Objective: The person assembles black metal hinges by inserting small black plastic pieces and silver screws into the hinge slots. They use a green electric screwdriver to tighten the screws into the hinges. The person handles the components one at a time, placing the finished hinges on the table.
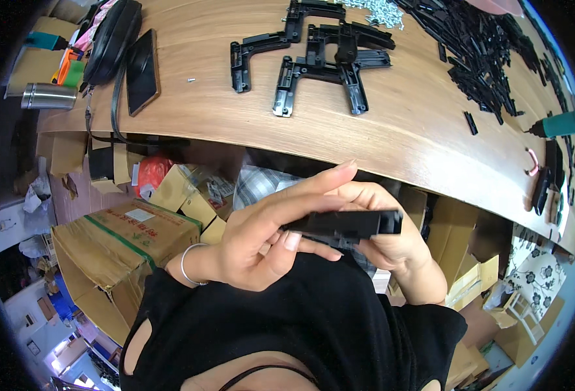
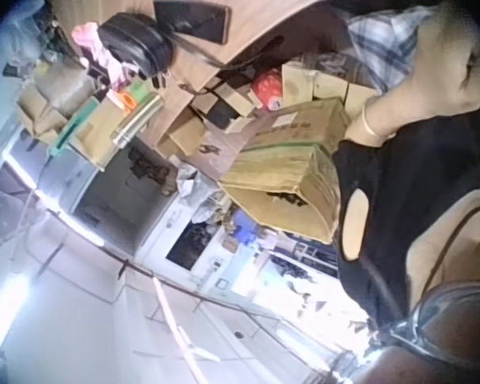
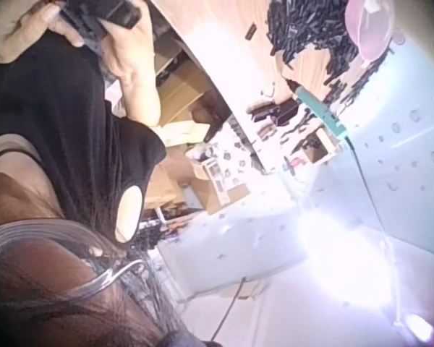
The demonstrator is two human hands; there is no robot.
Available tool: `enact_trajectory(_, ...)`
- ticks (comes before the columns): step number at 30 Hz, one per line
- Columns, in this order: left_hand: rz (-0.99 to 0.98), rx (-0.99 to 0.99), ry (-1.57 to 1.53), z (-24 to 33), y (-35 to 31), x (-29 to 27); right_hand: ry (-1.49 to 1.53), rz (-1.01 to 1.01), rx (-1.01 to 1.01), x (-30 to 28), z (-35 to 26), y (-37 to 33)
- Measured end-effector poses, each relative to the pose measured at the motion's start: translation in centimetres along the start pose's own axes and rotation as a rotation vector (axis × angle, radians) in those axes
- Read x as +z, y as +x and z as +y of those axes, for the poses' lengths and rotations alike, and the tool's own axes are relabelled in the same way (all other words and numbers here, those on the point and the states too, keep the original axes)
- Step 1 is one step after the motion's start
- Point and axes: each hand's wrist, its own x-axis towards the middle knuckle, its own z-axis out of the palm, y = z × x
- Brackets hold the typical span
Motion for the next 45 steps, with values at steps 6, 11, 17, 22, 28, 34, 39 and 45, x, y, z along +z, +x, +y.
enact_trajectory(6, -0.016, 0.112, 0.297, -0.4, -1.2, -1.4, -0.252, -0.042, 0.054, 0.9, 0.6, 1.4)
enact_trajectory(11, 0.194, 0.099, 0.29, 0.1, -2.2, -2.6, -0.416, -0.068, -0.082, 2.2, 0.1, 3.2)
enact_trajectory(17, 0.952, 0.033, 0.853, 0.5, -2.0, -9.0, -1.955, 0.085, -0.996, 4.0, -3.4, 10.3)
enact_trajectory(22, 0.929, -0.118, 1.608, -0.3, 0.0, -12.6, -2.326, 0.243, -1.02, 4.8, -1.6, 16.4)
enact_trajectory(28, 0.715, -0.166, 1.616, 0.6, 0.6, -12.9, -2.159, 0.238, -0.774, 5.5, -3.1, 15.9)
enact_trajectory(34, 0.746, -0.145, 1.797, 1.3, 1.4, -12.5, -1.753, 0.306, -0.925, 6.2, -5.0, 12.3)
enact_trajectory(39, 0.531, 0.091, 0.034, 1.2, 1.7, -10.5, -1.783, -0.27, -1.064, 6.5, -6.0, 11.8)
enact_trajectory(45, 0.658, -0.014, -0.397, 1.8, 1.4, -9.6, -1.833, 0.496, -0.92, 1.1, -16.6, 21.3)
